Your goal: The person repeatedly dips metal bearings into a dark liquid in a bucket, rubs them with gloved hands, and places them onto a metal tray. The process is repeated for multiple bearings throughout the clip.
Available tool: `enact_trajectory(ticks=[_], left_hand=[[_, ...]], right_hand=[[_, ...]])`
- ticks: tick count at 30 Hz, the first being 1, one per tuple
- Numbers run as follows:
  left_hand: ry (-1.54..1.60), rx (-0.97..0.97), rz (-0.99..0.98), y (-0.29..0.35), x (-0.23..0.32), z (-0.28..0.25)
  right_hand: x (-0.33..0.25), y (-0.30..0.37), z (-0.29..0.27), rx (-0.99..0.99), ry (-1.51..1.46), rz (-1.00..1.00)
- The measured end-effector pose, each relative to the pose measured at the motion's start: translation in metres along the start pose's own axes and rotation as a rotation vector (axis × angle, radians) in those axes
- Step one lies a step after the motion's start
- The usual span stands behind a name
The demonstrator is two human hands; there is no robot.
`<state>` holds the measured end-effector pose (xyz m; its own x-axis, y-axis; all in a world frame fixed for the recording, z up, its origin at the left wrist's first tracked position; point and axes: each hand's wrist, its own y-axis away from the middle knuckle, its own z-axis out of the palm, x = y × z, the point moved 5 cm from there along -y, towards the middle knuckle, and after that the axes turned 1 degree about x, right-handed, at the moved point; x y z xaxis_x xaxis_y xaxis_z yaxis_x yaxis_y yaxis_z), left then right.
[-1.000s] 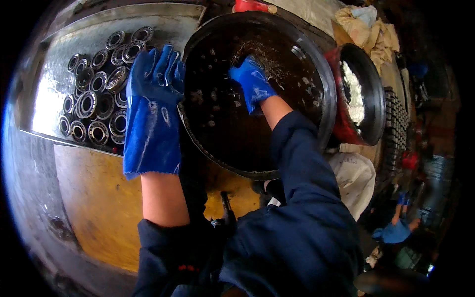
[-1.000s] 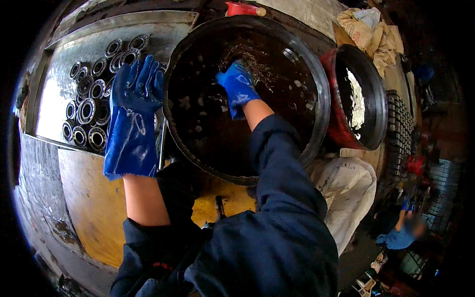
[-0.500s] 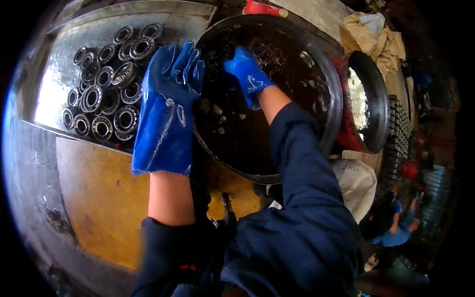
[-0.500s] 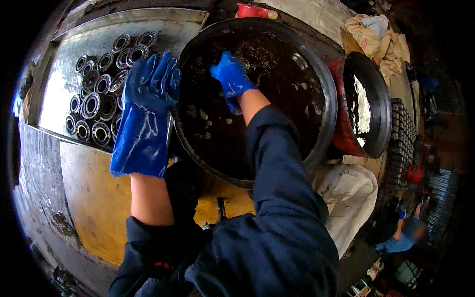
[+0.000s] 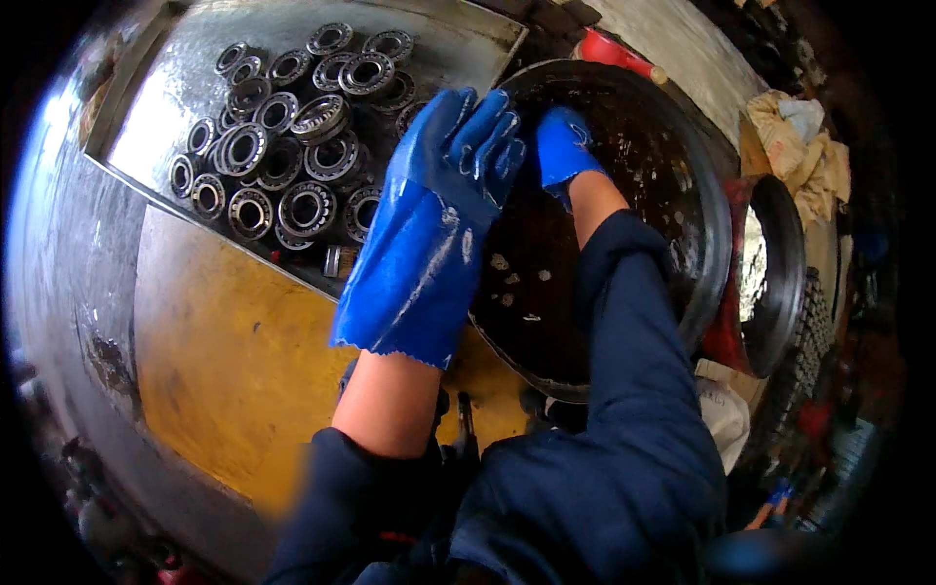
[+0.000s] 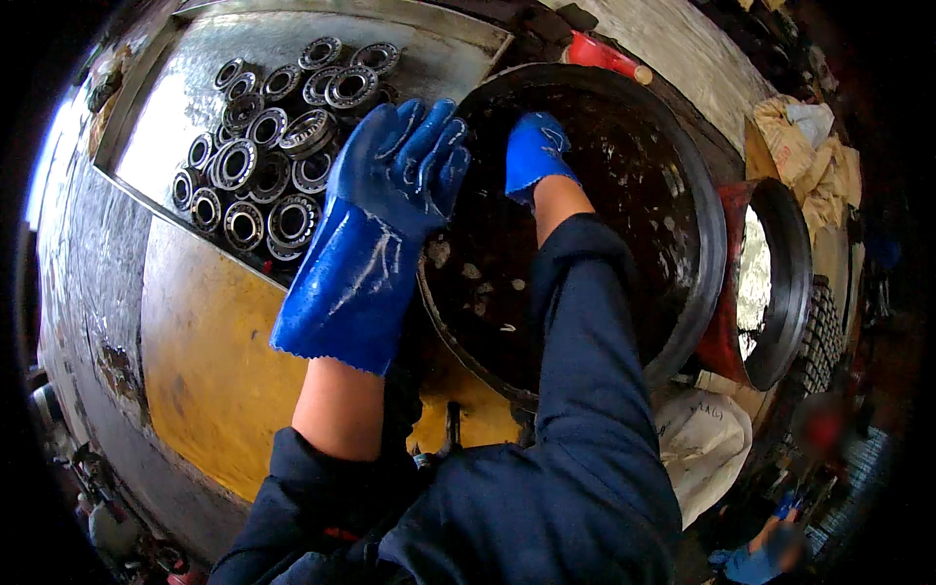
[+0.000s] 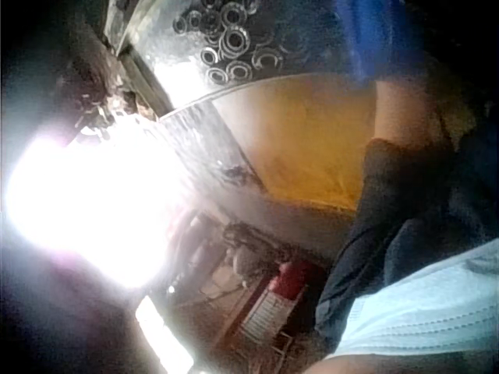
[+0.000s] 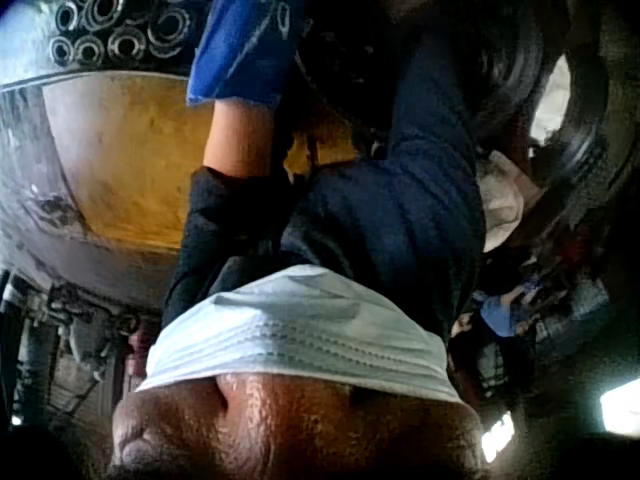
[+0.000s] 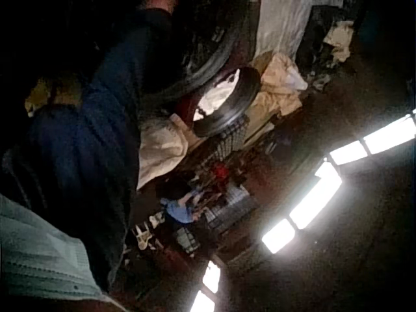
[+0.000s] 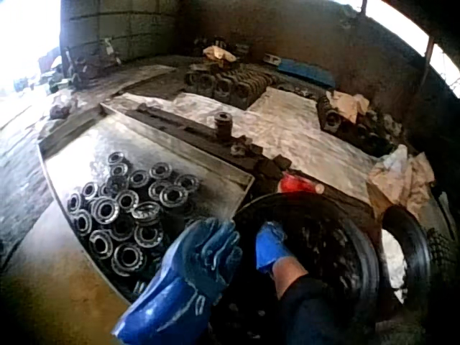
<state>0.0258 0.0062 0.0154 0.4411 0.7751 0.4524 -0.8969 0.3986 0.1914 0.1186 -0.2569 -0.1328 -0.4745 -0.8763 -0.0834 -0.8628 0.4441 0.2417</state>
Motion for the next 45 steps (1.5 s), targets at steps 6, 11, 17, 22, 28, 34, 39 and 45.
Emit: enact_trajectory(ticks=[6, 11, 17, 22, 28, 34, 39, 45], left_hand=[[0.033, 0.009, 0.001, 0.002, 0.006, -0.002], [0.051, 0.008, 0.018, -0.002, 0.011, 0.001], [0.102, -0.003, 0.011, -0.007, 0.007, 0.0], [0.148, -0.024, 0.019, -0.017, 0.014, 0.003], [0.152, 0.112, -0.024, -0.051, 0.011, -0.006], [0.378, -0.139, -0.204, -0.03, 0.006, 0.011], [0.356, -0.191, -0.194, -0.03, -0.001, 0.014], [0.099, -0.422, 0.064, -0.03, -0.005, 0.006]], right_hand=[[-0.012, -0.005, 0.007, -0.027, 0.082, -0.006], [-0.025, -0.006, 0.008, -0.045, 0.18, -0.042], [-0.011, 0.047, 0.008, -0.032, 0.17, -0.093], [0.019, 0.122, -0.002, -0.053, 0.237, -0.137], [0.056, 0.201, 0.009, -0.074, 0.28, -0.017], [0.089, 0.256, 0.019, -0.15, 0.271, 0.016], [0.104, 0.286, 0.023, -0.375, 0.107, 0.09], [0.117, 0.295, 0.028, -0.356, -0.054, 0.031]])
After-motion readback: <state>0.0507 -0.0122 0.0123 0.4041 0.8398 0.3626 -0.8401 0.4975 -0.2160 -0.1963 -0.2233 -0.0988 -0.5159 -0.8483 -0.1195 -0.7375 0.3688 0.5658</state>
